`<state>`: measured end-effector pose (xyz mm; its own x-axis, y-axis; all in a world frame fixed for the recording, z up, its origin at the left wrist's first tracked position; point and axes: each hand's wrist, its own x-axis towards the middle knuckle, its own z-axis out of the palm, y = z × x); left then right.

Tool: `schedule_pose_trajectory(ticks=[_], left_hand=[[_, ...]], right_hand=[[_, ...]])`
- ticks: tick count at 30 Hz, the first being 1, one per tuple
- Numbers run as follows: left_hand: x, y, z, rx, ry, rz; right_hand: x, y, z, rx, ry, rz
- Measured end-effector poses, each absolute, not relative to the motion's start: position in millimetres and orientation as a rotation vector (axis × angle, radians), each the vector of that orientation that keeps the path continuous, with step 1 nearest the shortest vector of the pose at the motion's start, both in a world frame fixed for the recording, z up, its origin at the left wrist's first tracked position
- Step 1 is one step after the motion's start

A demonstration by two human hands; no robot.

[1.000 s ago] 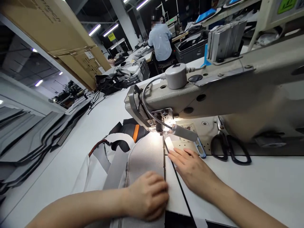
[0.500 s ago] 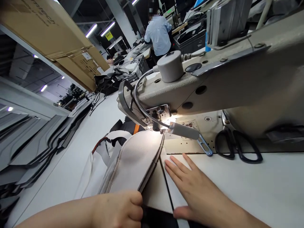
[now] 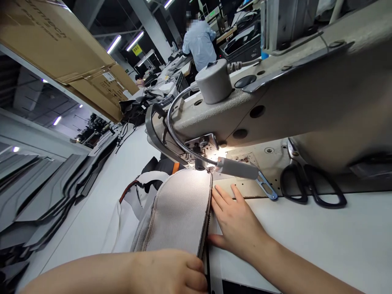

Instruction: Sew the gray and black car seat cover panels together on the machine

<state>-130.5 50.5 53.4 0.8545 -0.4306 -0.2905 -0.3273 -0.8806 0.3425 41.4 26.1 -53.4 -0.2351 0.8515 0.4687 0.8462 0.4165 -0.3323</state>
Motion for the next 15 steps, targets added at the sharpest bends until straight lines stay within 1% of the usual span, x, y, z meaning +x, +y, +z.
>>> schedule_pose_trajectory(ticks=[3, 6, 9, 11, 15], left_hand=[[-116, 70, 74, 2.903, -0.346, -0.430], [-110, 102, 82, 3.165, 0.200, -0.434], [-111, 128, 67, 3.211, 0.782, -0.511], [-112, 134, 50, 3.162, 0.983, -0.513], [-108, 122, 23, 3.105, 1.288, -0.361]], right_hand=[[42, 24, -56, -1.424, -2.103, -0.008], [43, 25, -57, -1.423, -2.104, -0.007], [44, 26, -56, -1.429, -2.087, -0.008], [45, 26, -55, -1.423, -2.080, -0.018], [51, 27, -56, -1.374, -2.120, -0.024]])
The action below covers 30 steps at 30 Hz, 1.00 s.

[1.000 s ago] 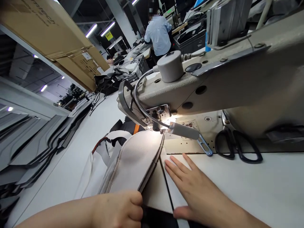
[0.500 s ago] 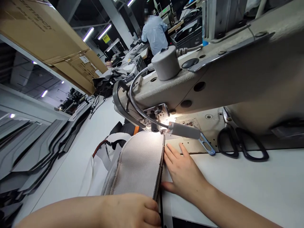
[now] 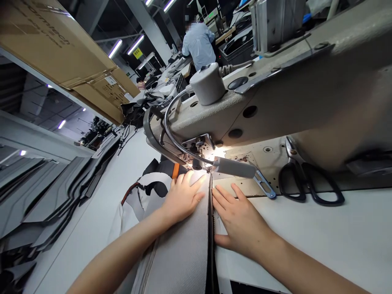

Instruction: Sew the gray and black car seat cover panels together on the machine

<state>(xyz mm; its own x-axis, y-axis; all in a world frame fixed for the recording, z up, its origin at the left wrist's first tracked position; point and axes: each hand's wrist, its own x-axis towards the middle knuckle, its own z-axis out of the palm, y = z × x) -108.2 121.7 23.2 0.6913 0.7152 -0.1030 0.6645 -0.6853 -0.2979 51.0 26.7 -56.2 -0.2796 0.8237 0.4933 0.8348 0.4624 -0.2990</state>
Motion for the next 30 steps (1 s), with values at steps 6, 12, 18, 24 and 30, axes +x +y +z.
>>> schedule_pose_trajectory(ticks=[6, 12, 18, 24, 30], left_hand=[[-100, 106, 12, -2.617, -1.213, 0.118], [-103, 108, 4, -2.641, -1.201, 0.093], [-103, 107, 4, -2.643, -1.210, 0.024], [-103, 106, 6, -2.659, -1.201, -0.004], [-103, 105, 7, -2.641, -1.195, 0.009]], right_hand=[[50, 27, -59, -1.391, -2.069, -0.001], [53, 6, -56, -1.228, -2.101, 0.081], [48, -6, -57, -1.292, -2.059, 0.120], [37, -6, -57, -1.369, -2.012, 0.051], [34, -4, -55, -1.374, -1.949, 0.064]])
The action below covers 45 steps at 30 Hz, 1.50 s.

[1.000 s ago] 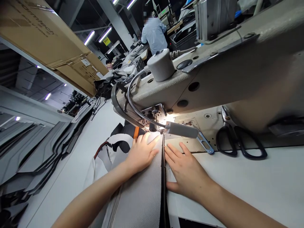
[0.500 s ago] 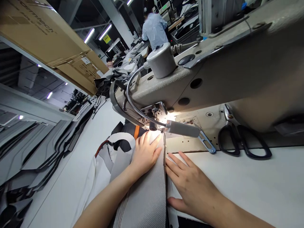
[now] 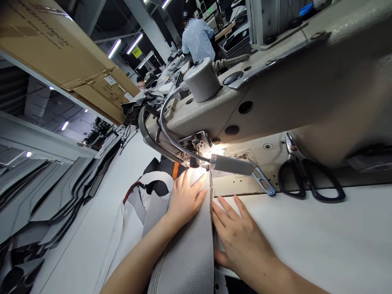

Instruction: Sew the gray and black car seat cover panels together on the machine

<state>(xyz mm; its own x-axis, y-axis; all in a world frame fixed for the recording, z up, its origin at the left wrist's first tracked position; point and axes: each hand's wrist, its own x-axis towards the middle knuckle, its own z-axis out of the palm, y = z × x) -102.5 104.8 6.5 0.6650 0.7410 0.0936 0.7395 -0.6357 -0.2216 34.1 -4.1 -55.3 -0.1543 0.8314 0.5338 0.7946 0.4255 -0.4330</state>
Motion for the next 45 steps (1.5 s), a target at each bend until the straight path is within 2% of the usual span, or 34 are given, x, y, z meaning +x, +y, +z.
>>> schedule_pose_trajectory(ticks=[15, 26, 30, 34, 38, 45], left_hand=[[-100, 111, 3, -2.701, -1.165, -0.029], [-97, 147, -7, -2.885, -1.132, -0.388], [-102, 136, 12, -2.984, -1.126, -0.104], [-112, 101, 27, -2.966, -1.176, 0.241], [-120, 80, 24, -2.924, -1.266, 0.313], [-120, 95, 44, -3.054, -1.323, 0.466]], right_hand=[[37, 0, -45, -1.405, -1.877, 0.049], [31, -13, -48, -1.051, -1.943, 0.032], [23, -22, -53, -0.896, -2.035, -0.107], [8, -33, -73, -0.915, -2.066, -0.203], [-12, -43, -84, -0.948, -1.944, -0.286], [-18, -40, -52, -0.786, -1.849, -0.162]])
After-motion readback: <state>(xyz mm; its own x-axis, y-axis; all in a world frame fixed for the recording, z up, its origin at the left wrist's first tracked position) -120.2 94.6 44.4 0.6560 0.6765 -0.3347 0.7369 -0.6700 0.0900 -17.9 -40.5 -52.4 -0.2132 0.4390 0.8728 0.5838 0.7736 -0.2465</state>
